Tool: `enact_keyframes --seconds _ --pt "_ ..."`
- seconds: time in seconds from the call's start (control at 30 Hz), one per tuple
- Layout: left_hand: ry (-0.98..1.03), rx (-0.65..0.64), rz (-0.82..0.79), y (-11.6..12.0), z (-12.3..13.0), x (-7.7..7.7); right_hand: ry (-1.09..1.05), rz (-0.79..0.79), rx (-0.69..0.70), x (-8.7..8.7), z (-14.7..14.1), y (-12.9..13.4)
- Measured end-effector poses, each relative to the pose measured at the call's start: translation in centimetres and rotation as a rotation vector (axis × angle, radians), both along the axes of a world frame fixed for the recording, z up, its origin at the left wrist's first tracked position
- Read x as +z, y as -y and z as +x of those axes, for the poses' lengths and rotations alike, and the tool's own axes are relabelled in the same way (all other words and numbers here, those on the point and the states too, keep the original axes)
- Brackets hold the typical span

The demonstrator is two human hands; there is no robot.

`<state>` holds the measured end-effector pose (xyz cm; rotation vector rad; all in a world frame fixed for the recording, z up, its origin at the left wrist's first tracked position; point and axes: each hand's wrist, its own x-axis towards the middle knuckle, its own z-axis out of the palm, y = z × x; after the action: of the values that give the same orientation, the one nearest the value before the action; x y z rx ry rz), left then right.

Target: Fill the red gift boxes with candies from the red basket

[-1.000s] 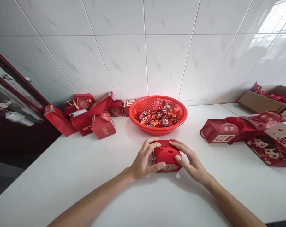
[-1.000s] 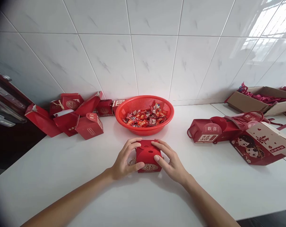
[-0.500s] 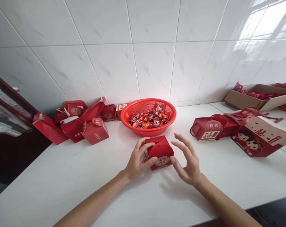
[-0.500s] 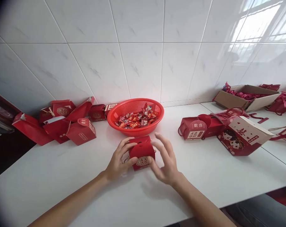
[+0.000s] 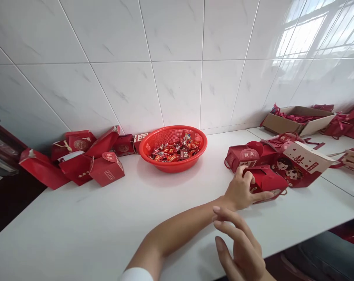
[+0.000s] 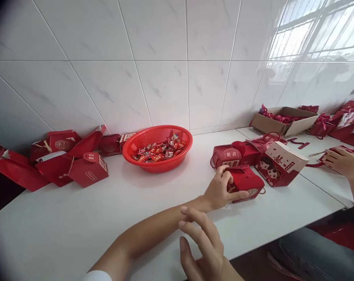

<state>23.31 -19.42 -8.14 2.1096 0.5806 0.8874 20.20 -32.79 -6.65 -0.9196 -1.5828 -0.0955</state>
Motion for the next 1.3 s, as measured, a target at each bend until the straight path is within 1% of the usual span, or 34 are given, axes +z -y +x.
enact_keyframes --seconds 0.07,0.13,0.23,0.3,0.37,0.43,0.5,0.57,0.63,0.7,0.77,0.8,0.9,0.97,1.03,1.1,1.2,1.27,1.3 --pt "-0.011 0.054 0.085 0.1 1.8 -0.6 0.013 -0.015 -0.029 -0.2 1.0 0.1" --pt "-0.047 0.097 0.156 0.2 2.9 -1.1 0.025 -0.015 -0.032 -0.6 1.6 0.0" --pt "-0.170 0.099 0.150 0.4 3.9 -1.3 0.035 -0.007 -0.035 -0.8 1.9 -0.5" --pt "-0.236 0.043 0.105 0.4 4.5 -1.3 0.026 -0.004 -0.041 -0.7 1.8 -0.9" --pt "-0.271 -0.048 0.074 0.4 5.1 -1.2 0.007 -0.003 -0.041 -0.4 1.6 -1.3" --pt "-0.285 -0.150 0.085 0.4 5.5 -1.2 0.006 -0.006 -0.037 -0.2 1.4 -1.6" --pt "-0.278 -0.233 0.112 0.3 5.3 -1.1 0.026 -0.015 -0.032 -0.1 1.4 -1.9" --pt "-0.256 -0.273 0.115 0.0 4.4 -1.1 0.054 -0.021 -0.027 -0.1 1.7 -2.1" --pt "-0.236 -0.278 0.071 -0.6 2.4 -1.0 0.074 -0.027 -0.015 -0.1 2.3 -2.4" --pt "-0.218 -0.269 -0.002 -1.4 -0.7 -0.8 0.086 -0.036 0.000 0.0 3.0 -2.9" --pt "-0.189 -0.247 -0.078 -2.4 -4.7 -0.5 0.081 -0.048 0.019 0.3 3.8 -3.9" --pt "-0.196 -0.298 -0.096 -2.9 -7.0 -0.2 0.070 -0.056 0.041 0.6 4.1 -4.7" --pt "-0.041 -0.128 -0.153 -3.7 -14.3 1.1 0.094 -0.156 0.148 1.4 4.6 -7.5" --pt "0.024 0.083 -0.192 -4.1 -19.1 2.2 0.119 -0.268 0.208 1.7 4.4 -9.4" --pt "0.084 0.300 -0.196 -4.8 -23.6 3.6 0.120 -0.383 0.264 1.6 3.7 -11.1" --pt "0.189 0.563 -0.142 -5.8 -27.8 5.0 0.103 -0.467 0.303 0.8 2.8 -12.2" --pt "0.359 0.964 0.044 -7.8 -33.2 6.8 0.072 -0.538 0.321 -1.2 1.4 -12.5" --pt "0.430 1.260 0.118 -9.0 -36.2 7.2 0.082 -0.589 0.348 -2.5 0.7 -12.1" --pt "0.409 1.400 0.115 -9.5 -37.4 7.2 0.100 -0.616 0.363 -3.0 0.5 -11.8"
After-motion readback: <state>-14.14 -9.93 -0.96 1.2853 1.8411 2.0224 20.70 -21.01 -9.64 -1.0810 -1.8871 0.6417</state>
